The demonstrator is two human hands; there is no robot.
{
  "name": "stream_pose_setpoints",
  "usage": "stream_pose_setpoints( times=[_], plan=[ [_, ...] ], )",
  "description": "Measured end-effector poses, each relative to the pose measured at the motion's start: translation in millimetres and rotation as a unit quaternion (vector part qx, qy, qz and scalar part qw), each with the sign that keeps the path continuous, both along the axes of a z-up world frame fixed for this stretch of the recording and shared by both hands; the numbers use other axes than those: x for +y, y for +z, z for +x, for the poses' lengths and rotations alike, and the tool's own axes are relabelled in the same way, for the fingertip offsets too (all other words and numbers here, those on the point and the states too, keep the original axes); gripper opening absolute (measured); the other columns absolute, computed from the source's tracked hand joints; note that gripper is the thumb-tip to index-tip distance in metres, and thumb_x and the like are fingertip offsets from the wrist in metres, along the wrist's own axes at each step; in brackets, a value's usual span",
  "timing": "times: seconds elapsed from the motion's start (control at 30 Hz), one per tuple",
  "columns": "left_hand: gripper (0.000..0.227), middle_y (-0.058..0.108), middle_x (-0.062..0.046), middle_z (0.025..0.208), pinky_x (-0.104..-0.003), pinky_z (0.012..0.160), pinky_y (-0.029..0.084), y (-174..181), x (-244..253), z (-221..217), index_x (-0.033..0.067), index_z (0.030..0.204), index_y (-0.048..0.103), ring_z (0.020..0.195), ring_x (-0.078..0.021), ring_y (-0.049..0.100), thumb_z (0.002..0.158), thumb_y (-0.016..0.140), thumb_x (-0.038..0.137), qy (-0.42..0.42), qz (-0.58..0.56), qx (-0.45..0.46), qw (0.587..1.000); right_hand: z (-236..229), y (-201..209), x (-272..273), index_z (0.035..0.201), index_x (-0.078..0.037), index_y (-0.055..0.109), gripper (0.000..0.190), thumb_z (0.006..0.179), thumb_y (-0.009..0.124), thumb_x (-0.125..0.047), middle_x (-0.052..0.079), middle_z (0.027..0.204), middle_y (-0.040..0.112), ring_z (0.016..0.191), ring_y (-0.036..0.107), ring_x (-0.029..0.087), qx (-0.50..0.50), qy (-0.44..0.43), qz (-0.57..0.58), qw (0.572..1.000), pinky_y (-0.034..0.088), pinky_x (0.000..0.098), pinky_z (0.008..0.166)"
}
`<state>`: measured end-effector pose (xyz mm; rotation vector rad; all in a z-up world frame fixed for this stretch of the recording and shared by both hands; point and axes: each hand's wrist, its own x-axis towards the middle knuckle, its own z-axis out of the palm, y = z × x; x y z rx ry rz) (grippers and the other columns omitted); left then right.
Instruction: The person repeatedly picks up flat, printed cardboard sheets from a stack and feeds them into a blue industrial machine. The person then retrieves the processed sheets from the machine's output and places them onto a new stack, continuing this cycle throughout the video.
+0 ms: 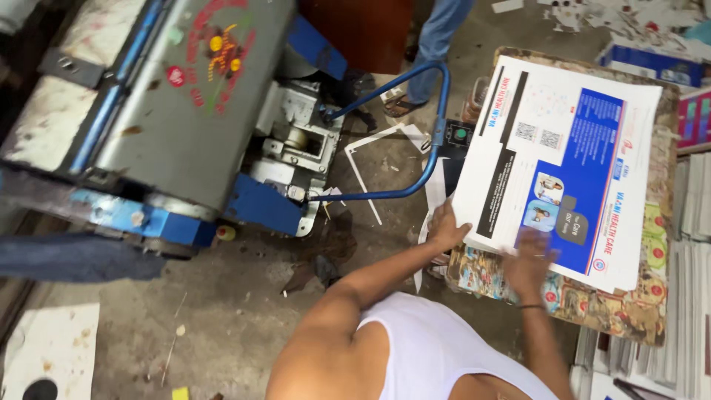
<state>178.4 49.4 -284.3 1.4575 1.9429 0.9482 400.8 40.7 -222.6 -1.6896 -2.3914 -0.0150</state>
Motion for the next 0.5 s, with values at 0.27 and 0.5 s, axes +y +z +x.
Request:
stream_pose_setpoints(
  times=[0.27,0.5],
  plan=[
    [0.07,0.06,-0.027,0.14,-0.047,0.092,0.058,201,-11,-28,0.0104,0.164,0.02,0.106,-0.045,0.069,0.103,0.054,0.02,-0.255,0.295,-0.083,0.917,-7,2,-43,0.158,0.005,0.042,0.068,0.096,0.058,-0.017,0.03,0.158,0.047,0.151,0.042,0.046,0.209,0.021,0.121,0.97,0.027,0.0544,0.129],
    [0.05,0.071,-0.013,0.135,-0.033,0.079,0.067,243,-46,-212,0.0173,0.158,0.054,0.088,-0.02,0.076,0.107,0.052,0.018,-0.189,0.227,-0.244,0.924,-87,47,-33,0.157,0.009,0.04,0.06,0.105,0.06,-0.015,0.032,0.158,0.046,0.15,0.042,0.048,0.306,0.037,0.148,0.94,0.03,0.052,0.128]
  ],
)
